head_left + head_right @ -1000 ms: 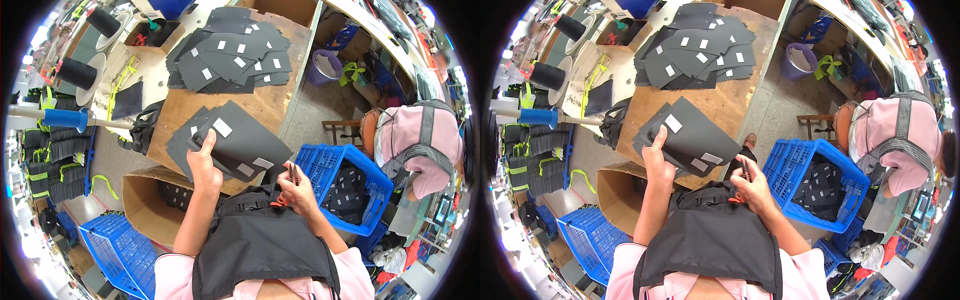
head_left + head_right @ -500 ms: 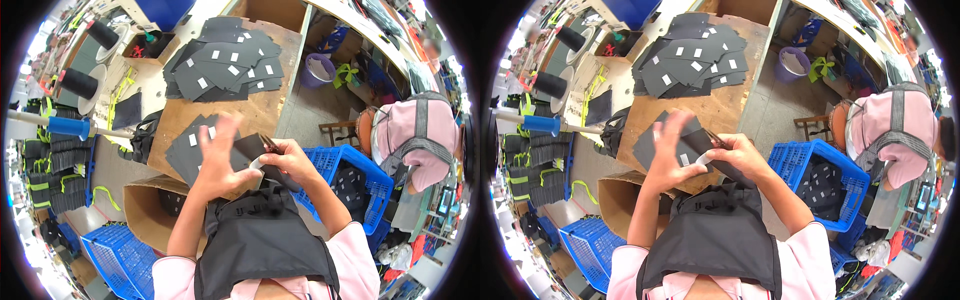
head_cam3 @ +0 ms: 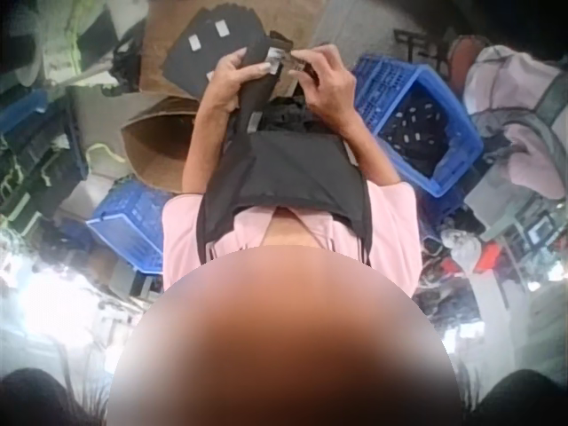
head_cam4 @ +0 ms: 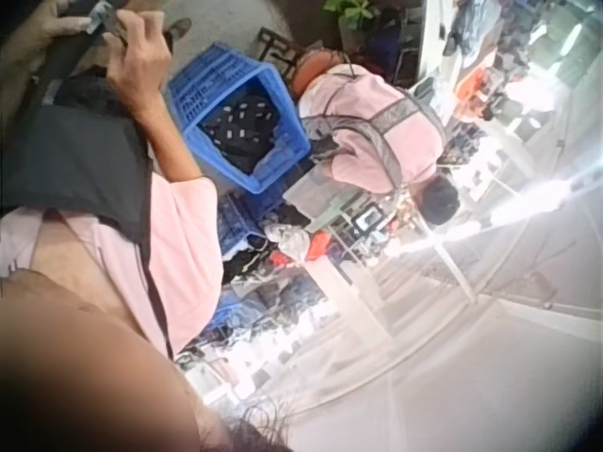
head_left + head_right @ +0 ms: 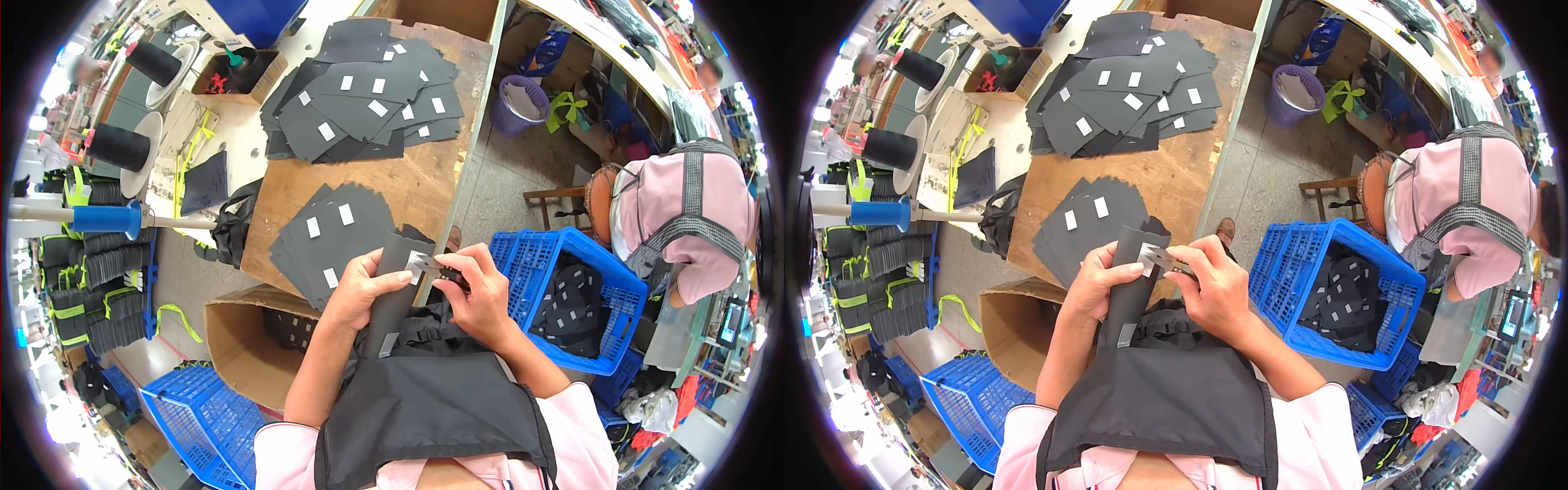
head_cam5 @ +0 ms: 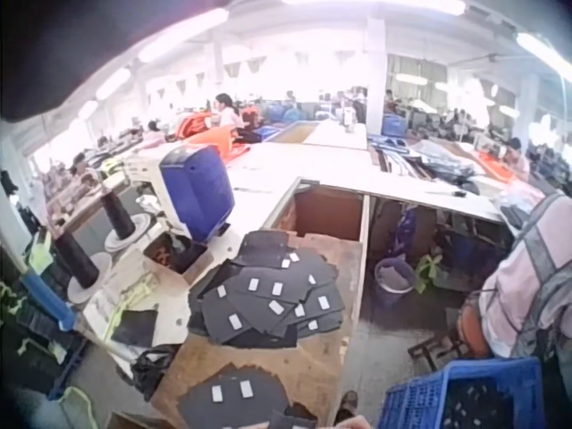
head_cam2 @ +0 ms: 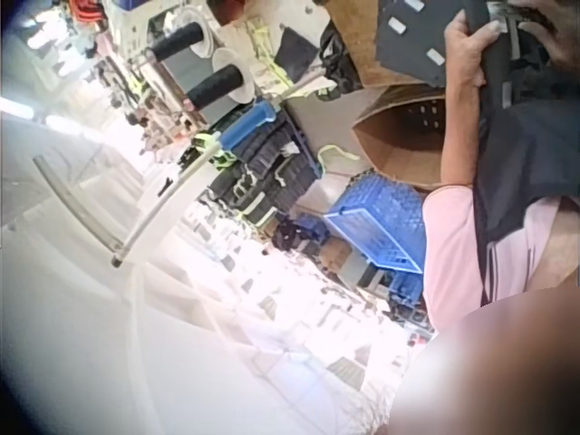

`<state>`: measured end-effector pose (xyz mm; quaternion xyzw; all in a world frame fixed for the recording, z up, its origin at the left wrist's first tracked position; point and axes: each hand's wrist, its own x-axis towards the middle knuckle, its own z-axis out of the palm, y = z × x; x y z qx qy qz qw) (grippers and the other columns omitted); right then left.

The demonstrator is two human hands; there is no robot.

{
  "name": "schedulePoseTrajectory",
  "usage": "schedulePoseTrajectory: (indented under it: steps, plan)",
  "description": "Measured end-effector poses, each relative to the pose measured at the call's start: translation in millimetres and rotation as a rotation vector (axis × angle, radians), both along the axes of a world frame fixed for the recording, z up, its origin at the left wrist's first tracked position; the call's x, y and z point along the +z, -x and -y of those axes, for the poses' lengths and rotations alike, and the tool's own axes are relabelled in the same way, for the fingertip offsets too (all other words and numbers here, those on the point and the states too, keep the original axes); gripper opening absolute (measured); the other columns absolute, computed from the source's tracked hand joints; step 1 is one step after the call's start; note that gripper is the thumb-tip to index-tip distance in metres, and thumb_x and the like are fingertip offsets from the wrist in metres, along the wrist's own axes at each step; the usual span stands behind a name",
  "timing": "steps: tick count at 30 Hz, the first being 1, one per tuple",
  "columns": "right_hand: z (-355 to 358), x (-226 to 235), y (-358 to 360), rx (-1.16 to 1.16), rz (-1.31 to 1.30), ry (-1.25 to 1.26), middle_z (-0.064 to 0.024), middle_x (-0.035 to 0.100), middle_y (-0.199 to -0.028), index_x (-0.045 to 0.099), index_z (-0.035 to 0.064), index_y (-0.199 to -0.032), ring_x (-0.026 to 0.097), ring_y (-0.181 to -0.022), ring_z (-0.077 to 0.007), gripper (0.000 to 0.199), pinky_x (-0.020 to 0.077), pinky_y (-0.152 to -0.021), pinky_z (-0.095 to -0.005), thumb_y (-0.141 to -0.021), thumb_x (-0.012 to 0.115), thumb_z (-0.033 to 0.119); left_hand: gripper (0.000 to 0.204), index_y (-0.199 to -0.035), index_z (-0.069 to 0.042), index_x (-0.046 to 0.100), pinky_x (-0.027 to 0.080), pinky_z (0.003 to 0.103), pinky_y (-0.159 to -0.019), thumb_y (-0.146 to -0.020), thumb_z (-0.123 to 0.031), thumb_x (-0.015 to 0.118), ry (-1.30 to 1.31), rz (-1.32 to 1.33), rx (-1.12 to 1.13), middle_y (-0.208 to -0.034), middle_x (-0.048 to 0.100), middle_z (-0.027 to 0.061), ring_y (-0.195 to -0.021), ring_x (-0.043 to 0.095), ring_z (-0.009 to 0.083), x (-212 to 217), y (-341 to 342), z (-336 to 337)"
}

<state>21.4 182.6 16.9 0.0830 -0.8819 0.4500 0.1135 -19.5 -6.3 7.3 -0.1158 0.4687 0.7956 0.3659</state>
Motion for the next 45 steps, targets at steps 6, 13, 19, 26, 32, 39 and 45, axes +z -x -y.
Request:
schedulePoseTrajectory:
  steps: [6, 13, 19, 26, 32, 39, 45]
  plan:
    - [-5, -3, 5, -0.043, -0.137, -0.034, -0.0087, 0.054, -0.080, 0.063, 0.0075, -0.099, 0.056, -0.061, -0.0211, 0.030, 0.0458, -0.054, -0.0316, -0.070, 0.072, 0.006, 0.033, -0.111, -0.002, 0.056, 0.050, 0.024, -0.073, -0.081, -0.012, 0.067, -0.033, 0.027, -0.012, -0.098, 0.063, 0.0052, -0.084, 0.060, 0.0097, -1, -2, 0]
    - [-42, -3, 52, 0.447, 0.798, 0.261, 0.0003, 0.052, -0.071, 0.059, 0.0014, -0.091, 0.042, -0.066, -0.0070, 0.019, 0.0389, -0.060, -0.0228, -0.073, 0.067, 0.001, 0.032, -0.114, -0.001, 0.052, 0.047, 0.027, -0.081, -0.087, -0.015, 0.062, 0.108, -0.224, -0.015, -0.100, 0.059, 0.0037, -0.092, 0.056, 0.0114, -13, -7, -4]
    - [-33, 1, 45, 0.342, 1.086, 0.533, 0.0038, 0.050, -0.069, 0.058, 0.0016, -0.085, 0.045, -0.065, -0.0041, 0.015, 0.0372, -0.057, -0.0244, -0.083, 0.065, 0.015, 0.040, -0.113, -0.001, 0.052, 0.047, 0.028, -0.080, -0.083, -0.022, 0.069, -0.092, -0.024, 0.133, -0.099, 0.060, 0.0064, -0.089, 0.058, 0.0129, -6, -8, -2]
    - [0, -9, 11, -0.105, 0.016, 0.094, -0.0061, 0.053, -0.084, 0.056, 0.0043, -0.103, 0.053, -0.064, -0.0132, 0.030, 0.0443, -0.059, -0.0256, -0.076, 0.069, 0.007, 0.025, -0.101, -0.001, 0.059, 0.051, 0.026, -0.072, -0.081, -0.008, 0.070, 0.080, -0.002, 0.285, -0.090, 0.064, 0.0058, -0.080, 0.062, 0.0122, -11, -9, -5]
    - [-6, -2, -3, -0.030, 0.025, -0.064, -0.0064, 0.054, -0.082, 0.061, 0.0083, -0.098, 0.056, -0.063, -0.0226, 0.031, 0.0446, -0.054, -0.0314, -0.069, 0.072, 0.007, 0.027, -0.102, -0.002, 0.058, 0.048, 0.023, -0.071, -0.080, -0.006, 0.071, 0.238, -0.138, 0.316, -0.088, 0.062, 0.0024, -0.078, 0.057, 0.0078, -4, -12, -15]
    - [-11, -5, 8, 0.085, -0.121, -0.190, -0.0072, 0.054, -0.076, 0.065, 0.0068, -0.092, 0.054, -0.059, -0.0207, 0.027, 0.0418, -0.051, -0.0297, -0.067, 0.072, 0.000, 0.027, -0.104, -0.002, 0.058, 0.045, 0.021, -0.073, -0.080, -0.007, 0.071, 0.274, -0.229, 0.259, -0.089, 0.060, -0.0001, -0.080, 0.054, 0.0056, 0, -12, -15]
    - [-20, 1, 6, 0.156, 0.070, 0.073, -0.0074, 0.055, -0.074, 0.065, 0.0069, -0.091, 0.055, -0.060, -0.0230, 0.029, 0.0423, -0.052, -0.0305, -0.064, 0.072, 0.000, 0.027, -0.104, -0.002, 0.059, 0.045, 0.021, -0.073, -0.080, -0.006, 0.070, 0.320, -0.244, 0.277, -0.090, 0.060, 0.0003, -0.081, 0.054, 0.0057, 0, -12, -14]
